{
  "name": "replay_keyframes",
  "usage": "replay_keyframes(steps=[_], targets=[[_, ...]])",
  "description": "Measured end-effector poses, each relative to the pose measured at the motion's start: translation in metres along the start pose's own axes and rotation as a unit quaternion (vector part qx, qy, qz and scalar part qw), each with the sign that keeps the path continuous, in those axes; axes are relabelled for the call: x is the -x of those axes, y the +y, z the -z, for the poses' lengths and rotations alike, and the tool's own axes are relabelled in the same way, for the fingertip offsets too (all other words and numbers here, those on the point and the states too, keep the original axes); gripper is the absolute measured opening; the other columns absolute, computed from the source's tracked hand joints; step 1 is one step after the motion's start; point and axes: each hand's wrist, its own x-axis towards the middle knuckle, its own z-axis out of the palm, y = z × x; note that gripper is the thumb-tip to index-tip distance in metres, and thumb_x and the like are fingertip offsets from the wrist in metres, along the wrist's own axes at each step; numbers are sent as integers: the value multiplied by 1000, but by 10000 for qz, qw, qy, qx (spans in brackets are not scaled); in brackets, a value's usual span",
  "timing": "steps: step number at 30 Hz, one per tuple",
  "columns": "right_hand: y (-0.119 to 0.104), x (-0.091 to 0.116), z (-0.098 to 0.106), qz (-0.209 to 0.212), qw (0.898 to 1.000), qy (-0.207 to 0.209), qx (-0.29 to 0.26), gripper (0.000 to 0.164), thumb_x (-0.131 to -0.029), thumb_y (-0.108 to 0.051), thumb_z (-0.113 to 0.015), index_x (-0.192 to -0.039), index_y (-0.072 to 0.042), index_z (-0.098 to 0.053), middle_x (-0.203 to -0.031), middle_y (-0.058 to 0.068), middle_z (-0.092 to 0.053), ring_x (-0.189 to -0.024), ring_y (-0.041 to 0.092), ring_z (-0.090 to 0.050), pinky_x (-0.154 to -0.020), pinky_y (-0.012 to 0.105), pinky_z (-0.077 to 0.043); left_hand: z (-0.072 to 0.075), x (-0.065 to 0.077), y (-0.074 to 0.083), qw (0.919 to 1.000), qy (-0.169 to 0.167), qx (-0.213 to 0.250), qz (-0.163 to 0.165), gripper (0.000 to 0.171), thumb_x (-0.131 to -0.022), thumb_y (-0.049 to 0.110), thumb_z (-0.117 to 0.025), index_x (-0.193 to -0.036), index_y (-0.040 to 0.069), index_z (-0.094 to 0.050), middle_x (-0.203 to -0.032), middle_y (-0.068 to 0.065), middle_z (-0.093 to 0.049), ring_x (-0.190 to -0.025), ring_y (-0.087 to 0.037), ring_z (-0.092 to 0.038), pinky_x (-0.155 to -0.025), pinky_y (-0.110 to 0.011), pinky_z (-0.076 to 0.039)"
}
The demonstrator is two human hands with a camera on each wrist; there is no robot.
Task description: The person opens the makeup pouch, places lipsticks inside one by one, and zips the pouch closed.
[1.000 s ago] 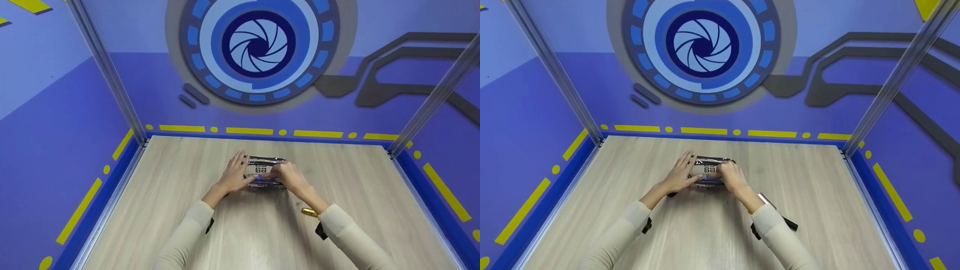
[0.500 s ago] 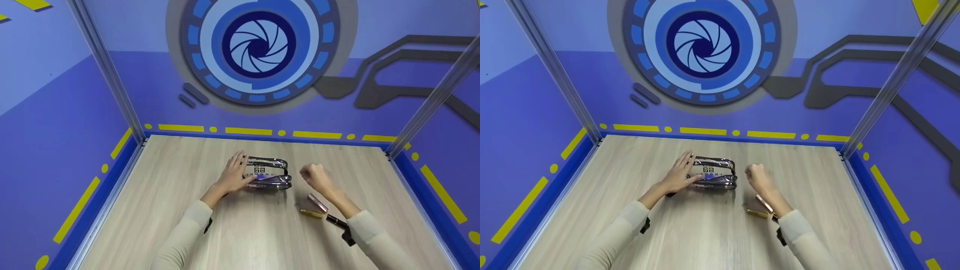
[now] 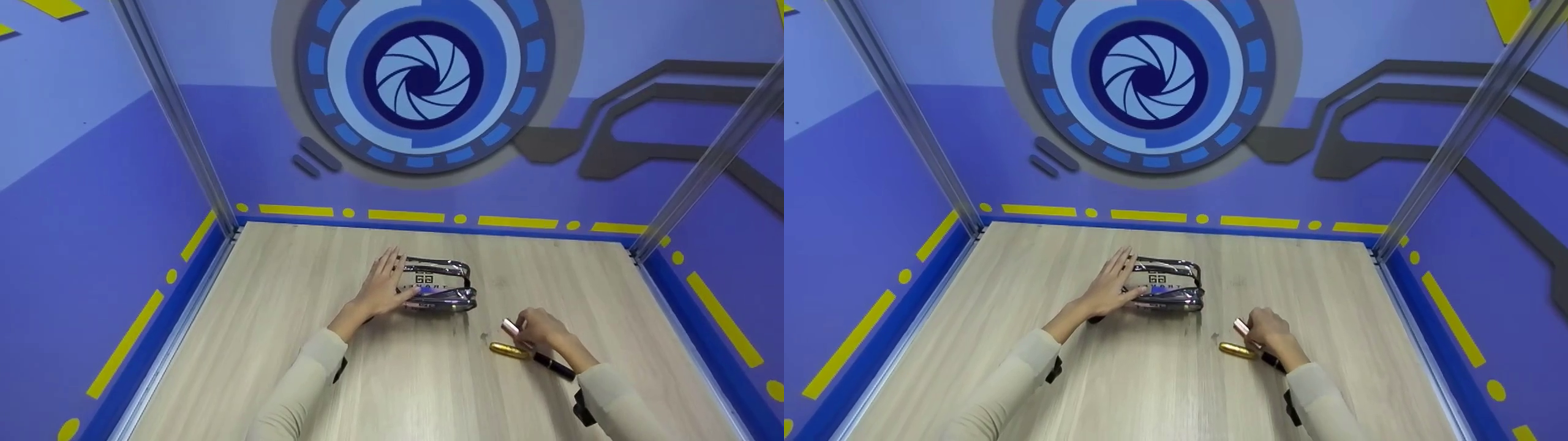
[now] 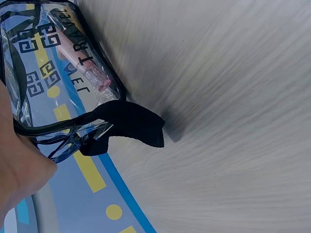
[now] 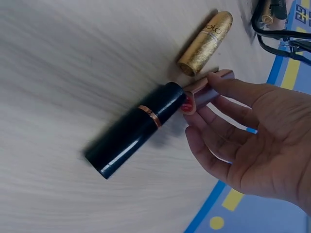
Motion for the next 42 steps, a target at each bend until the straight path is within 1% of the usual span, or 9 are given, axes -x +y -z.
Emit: replay_keyframes(steps=[7, 11, 17, 22, 26, 30, 34, 37, 42], targets=[[2, 0, -3, 53, 9999, 28, -145, 19, -80, -6, -79, -94, 5, -73, -76, 7, -70, -66, 16, -59, -59, 31, -49, 1, 0, 1, 10000, -12, -69, 57, 90, -102, 57, -47, -163, 1, -12, -172, -20, -3, -160, -38, -3, -130, -55, -8], [3, 1, -7, 54, 9998, 154, -94, 20, -80, -7, -80, -93, 6, -73, -81, 11, -71, -68, 18, -59, -62, 36, -52, 0, 0, 1, 10000, -13, -48, 28, 90, -102, 57, -48, -163, 1, -13, -172, -21, -5, -160, -39, -5, -130, -56, -10], [7, 3, -11, 35, 9989, 433, -150, 21, -81, -7, -74, -94, 9, -71, -85, 16, -71, -69, 21, -59, -63, 40, -54, -1, 0, 1, 9999, 84, -36, -55, 88, -102, 55, -49, -163, 0, -16, -171, -22, -8, -160, -39, -8, -129, -57, -12], [4, 3, -3, -99, 9964, 715, -440, 24, -92, -17, -71, -92, 7, -69, -78, 11, -68, -64, 16, -54, -55, 31, -45, -1, 1, 1, 9999, 58, -104, -35, 89, -102, 55, -49, -163, 1, -14, -172, -21, -6, -160, -38, -6, -130, -56, -10], [-3, 0, 9, 200, 9923, 1085, -566, 25, -95, -17, -67, -92, 8, -67, -72, 7, -62, -59, 13, -47, -49, 24, -36, -1, 3, 2, 9999, 79, -112, -48, 89, -102, 55, -50, -162, -1, -16, -171, -23, -7, -159, -41, -8, -129, -56, -11], [-17, -7, 25, 709, 9840, 1560, -498, 20, -92, -8, -65, -98, 11, -68, -76, 12, -65, -61, 13, -50, -50, 24, -39, 0, 3, 2, 9999, 101, -103, -28, 89, -102, 55, -50, -162, 0, -17, -171, -22, -8, -159, -40, -9, -129, -56, -11], [-41, -18, 34, 1137, 9706, 2072, -446, 16, -89, -2, -67, -100, 11, -69, -83, 17, -68, -66, 15, -54, -55, 24, -42, 0, 1, 1, 9999, 70, -146, 18, 89, -102, 55, -50, -163, 1, -14, -172, -20, -7, -160, -38, -6, -130, -55, -11], [-64, -26, 35, 1381, 9606, 2341, -578, 15, -88, 3, -68, -100, 11, -70, -82, 17, -69, -66, 14, -55, -55, 22, -43, -1, 2, 1, 9998, 91, -168, -30, 89, -102, 55, -50, -163, 0, -15, -171, -21, -8, -159, -40, -8, -130, -55, -11], [-98, -38, 29, 2136, 9376, 2611, -848, 13, -90, 5, -70, -102, 10, -72, -81, 16, -73, -65, 12, -58, -56, 23, -49, -1, 3, 3, 9997, 186, -96, -125, 88, -102, 52, -53, -162, -2, -18, -171, -23, -11, -159, -42, -11, -128, -58, -14]])
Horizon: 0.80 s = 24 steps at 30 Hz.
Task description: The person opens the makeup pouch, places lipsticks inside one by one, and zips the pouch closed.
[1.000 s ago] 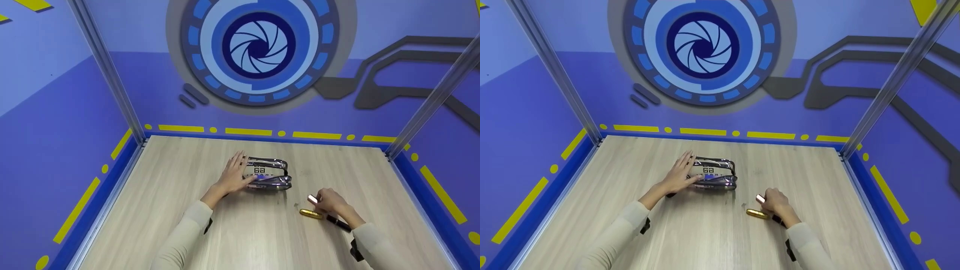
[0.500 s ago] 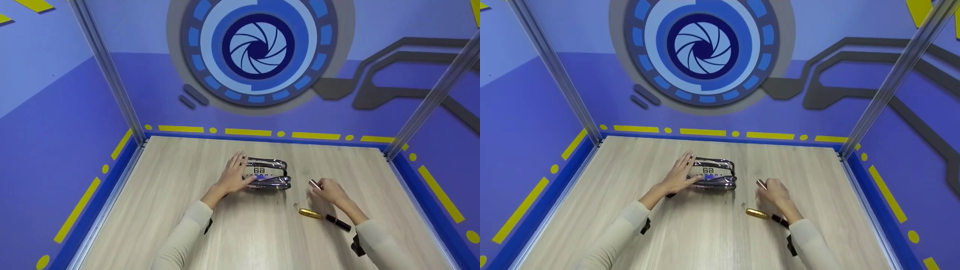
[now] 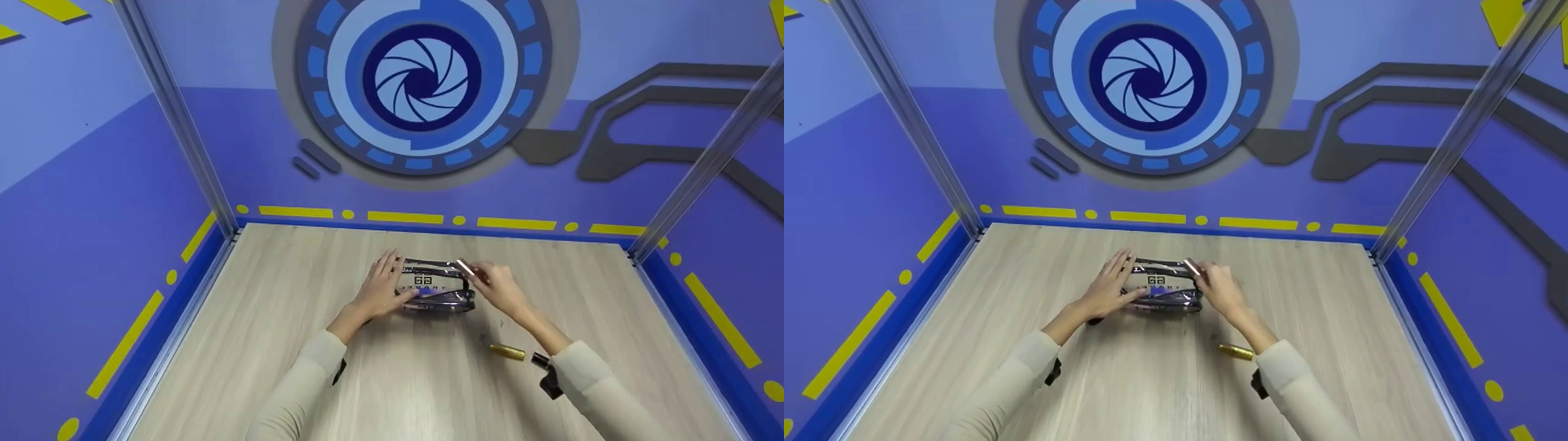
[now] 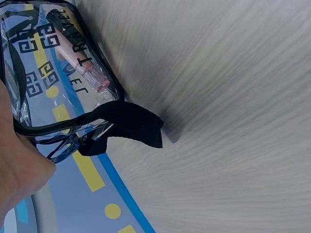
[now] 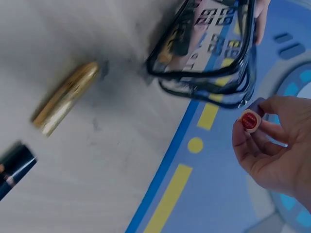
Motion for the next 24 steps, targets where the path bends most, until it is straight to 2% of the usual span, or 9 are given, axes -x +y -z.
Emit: replay_keyframes(steps=[4, 8, 11, 14, 17, 20, 24], targets=[[-16, -10, -14, 479, 9987, -151, 107, 9, -92, 4, -70, -100, 7, -72, -83, 16, -75, -67, 16, -63, -59, 33, -55, 1, 1, 1, 10000, -23, -7, 39, 88, -102, 53, -52, -162, -1, -18, -171, -22, -12, -159, -40, -11, -129, -57, -14], [-30, -15, -24, 527, 9947, -677, 574, 6, -92, 2, -70, -95, 1, -75, -86, 13, -76, -74, 23, -72, -64, 39, -60, 0, 1, 0, 10000, -60, 47, 62, 88, -102, 54, -51, -162, 0, -17, -171, -21, -10, -160, -39, -9, -129, -57, -13], [-35, -19, -34, 578, 9902, -943, 855, 6, -91, 1, -72, -87, -2, -76, -83, 11, -76, -74, 26, -73, -63, 41, -60, -2, -1, -3, 9999, -56, 62, 62, 88, -102, 55, -50, -163, 1, -17, -172, -21, -8, -160, -38, -8, -129, -57, -12], [-34, -23, -45, 782, 9892, -979, 763, 8, -88, 5, -72, -82, 0, -75, -80, 13, -76, -72, 27, -73, -62, 42, -59, -5, -2, -7, 10000, -21, -2, 46, 88, -102, 57, -48, -163, 1, -16, -172, -20, -8, -160, -37, -7, -129, -56, -12], [-30, -23, -53, 979, 9905, -860, 449, 11, -83, 14, -71, -85, 4, -76, -82, 16, -77, -73, 27, -73, -65, 41, -60, -7, -1, -8, 9999, -33, -106, 49, 89, -103, 60, -45, -163, 2, -14, -172, -19, -7, -160, -36, -5, -130, -55, -11], [-26, -21, -48, 963, 9920, -777, 255, 18, -80, 20, -67, -89, 6, -76, -86, 18, -77, -76, 29, -73, -68, 40, -62, -6, -2, -6, 9999, -69, -88, 47, 89, -103, 58, -47, -163, 2, -13, -172, -20, -6, -160, -37, -5, -130, -55, -11], [-23, -14, -27, 708, 9943, -792, 124, 18, -82, 18, -66, -92, 7, -76, -88, 20, -77, -79, 31, -74, -72, 39, -63, -2, -1, -3, 9998, -152, -7, 84, 89, -102, 54, -50, -163, 1, -13, -172, -21, -6, -160, -38, -5, -130, -55, -9]])
